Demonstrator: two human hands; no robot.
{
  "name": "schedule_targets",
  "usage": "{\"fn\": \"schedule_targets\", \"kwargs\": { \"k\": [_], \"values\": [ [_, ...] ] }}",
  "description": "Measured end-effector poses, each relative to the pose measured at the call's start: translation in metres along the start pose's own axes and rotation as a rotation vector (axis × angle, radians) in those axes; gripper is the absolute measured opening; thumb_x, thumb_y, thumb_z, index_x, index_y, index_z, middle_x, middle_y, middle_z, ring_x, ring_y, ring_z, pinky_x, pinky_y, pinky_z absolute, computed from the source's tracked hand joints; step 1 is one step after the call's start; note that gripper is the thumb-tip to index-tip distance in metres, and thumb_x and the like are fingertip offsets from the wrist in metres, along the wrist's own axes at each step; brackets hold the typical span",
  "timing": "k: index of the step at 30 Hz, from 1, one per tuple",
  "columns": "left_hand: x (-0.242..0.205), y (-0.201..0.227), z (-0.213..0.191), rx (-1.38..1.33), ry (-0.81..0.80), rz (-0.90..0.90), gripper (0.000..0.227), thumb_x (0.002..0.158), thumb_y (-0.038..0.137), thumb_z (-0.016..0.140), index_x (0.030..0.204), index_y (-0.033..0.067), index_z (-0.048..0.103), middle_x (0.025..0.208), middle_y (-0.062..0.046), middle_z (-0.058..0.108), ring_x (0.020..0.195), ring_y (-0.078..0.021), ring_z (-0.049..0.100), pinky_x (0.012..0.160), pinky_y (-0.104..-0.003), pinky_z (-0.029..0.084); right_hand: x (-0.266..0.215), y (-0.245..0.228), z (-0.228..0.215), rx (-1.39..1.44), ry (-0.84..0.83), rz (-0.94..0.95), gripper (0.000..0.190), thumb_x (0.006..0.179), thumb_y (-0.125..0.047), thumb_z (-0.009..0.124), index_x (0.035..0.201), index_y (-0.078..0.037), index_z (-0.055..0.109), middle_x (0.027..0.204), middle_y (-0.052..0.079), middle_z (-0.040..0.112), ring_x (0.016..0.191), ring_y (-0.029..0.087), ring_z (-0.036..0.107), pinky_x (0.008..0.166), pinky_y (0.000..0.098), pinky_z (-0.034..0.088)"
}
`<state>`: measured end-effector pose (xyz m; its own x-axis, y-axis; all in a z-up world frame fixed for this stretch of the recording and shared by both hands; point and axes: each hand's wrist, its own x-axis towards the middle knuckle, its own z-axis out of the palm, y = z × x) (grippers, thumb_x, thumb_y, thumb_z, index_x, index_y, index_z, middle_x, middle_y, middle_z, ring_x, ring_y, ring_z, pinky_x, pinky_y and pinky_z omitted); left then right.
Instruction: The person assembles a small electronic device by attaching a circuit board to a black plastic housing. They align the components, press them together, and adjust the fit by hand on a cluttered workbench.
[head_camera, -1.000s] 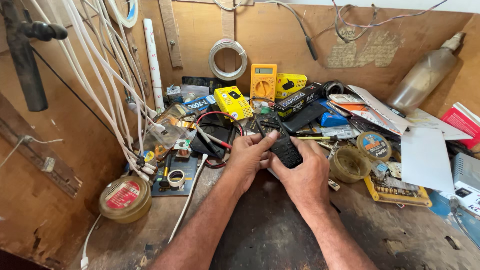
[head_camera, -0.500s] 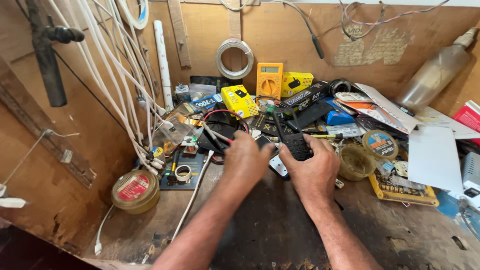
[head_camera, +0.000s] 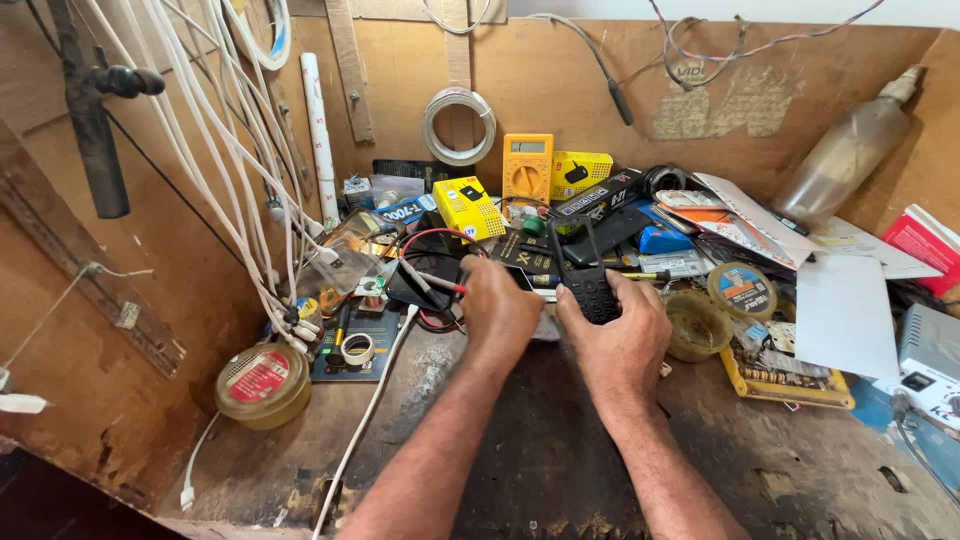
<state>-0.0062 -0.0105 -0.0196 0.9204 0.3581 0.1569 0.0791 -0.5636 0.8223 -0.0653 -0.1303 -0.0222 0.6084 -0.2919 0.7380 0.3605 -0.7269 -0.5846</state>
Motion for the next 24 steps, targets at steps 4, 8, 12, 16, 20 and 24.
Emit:
{"fn": "schedule_targets", "kwargs": {
  "k": [4, 8, 12, 16, 20, 24],
  "values": [
    [0.017, -0.023, 0.004, -0.116, -0.011, -0.081, 0.060, 0.064, 0.018, 0.095, 0.112, -0.0072, 0.068, 0.100, -0.023, 0.074, 0.095, -0.0361, 0.075, 0.086, -0.044, 0.058, -0.001, 0.000, 0.002, 0.008, -0.005, 0.004, 0.042, 0.076, -0.024, 0.088, 0.105, 0.004, 0.074, 0.093, 0.017, 0.070, 0.085, 0.031, 0.070, 0.074, 0.0432, 0.054],
    [0.028, -0.034, 0.006, -0.434, -0.047, -0.134, 0.055, 0.069, 0.006, 0.088, 0.118, -0.0095, 0.070, 0.095, -0.015, 0.076, 0.085, -0.0255, 0.078, 0.070, -0.037, 0.062, 0.000, -0.001, 0.003, 0.028, -0.022, 0.024, 0.042, 0.076, -0.023, 0.087, 0.106, 0.004, 0.073, 0.094, 0.017, 0.069, 0.084, 0.030, 0.070, 0.073, 0.0421, 0.055],
    [0.034, -0.039, 0.004, -0.764, -0.184, -0.155, 0.051, 0.077, -0.003, 0.078, 0.124, -0.0100, 0.059, 0.091, -0.017, 0.077, 0.076, -0.0247, 0.075, 0.060, -0.035, 0.060, 0.000, -0.001, 0.005, -0.016, -0.011, -0.031, 0.041, 0.076, -0.024, 0.087, 0.103, 0.004, 0.074, 0.093, 0.017, 0.070, 0.084, 0.032, 0.070, 0.073, 0.0439, 0.054],
    [0.034, -0.043, -0.005, -1.047, -0.179, -0.189, 0.042, 0.080, 0.000, 0.074, 0.119, -0.0077, 0.064, 0.093, -0.014, 0.076, 0.075, -0.0226, 0.074, 0.061, -0.034, 0.062, 0.001, -0.001, 0.006, -0.107, -0.113, -0.002, 0.041, 0.074, -0.030, 0.087, 0.100, 0.000, 0.076, 0.093, 0.017, 0.071, 0.089, 0.035, 0.068, 0.079, 0.0474, 0.052],
    [0.029, -0.040, -0.018, -1.294, -0.220, -0.180, 0.040, 0.082, 0.011, 0.079, 0.117, -0.0031, 0.065, 0.098, -0.009, 0.075, 0.082, -0.0184, 0.073, 0.069, -0.033, 0.062, -0.001, -0.004, 0.008, -0.186, -0.173, -0.110, 0.048, 0.070, -0.035, 0.089, 0.100, 0.001, 0.076, 0.097, 0.016, 0.071, 0.099, 0.037, 0.061, 0.090, 0.0485, 0.048],
    [0.026, -0.040, -0.023, -1.235, -0.254, -0.141, 0.037, 0.081, 0.015, 0.084, 0.111, -0.0017, 0.071, 0.100, -0.008, 0.076, 0.084, -0.0160, 0.073, 0.072, -0.030, 0.059, -0.002, -0.008, 0.007, -0.228, -0.257, -0.137, 0.049, 0.067, -0.033, 0.088, 0.104, -0.002, 0.078, 0.100, 0.017, 0.069, 0.102, 0.036, 0.058, 0.090, 0.0471, 0.046]
  ]
}}
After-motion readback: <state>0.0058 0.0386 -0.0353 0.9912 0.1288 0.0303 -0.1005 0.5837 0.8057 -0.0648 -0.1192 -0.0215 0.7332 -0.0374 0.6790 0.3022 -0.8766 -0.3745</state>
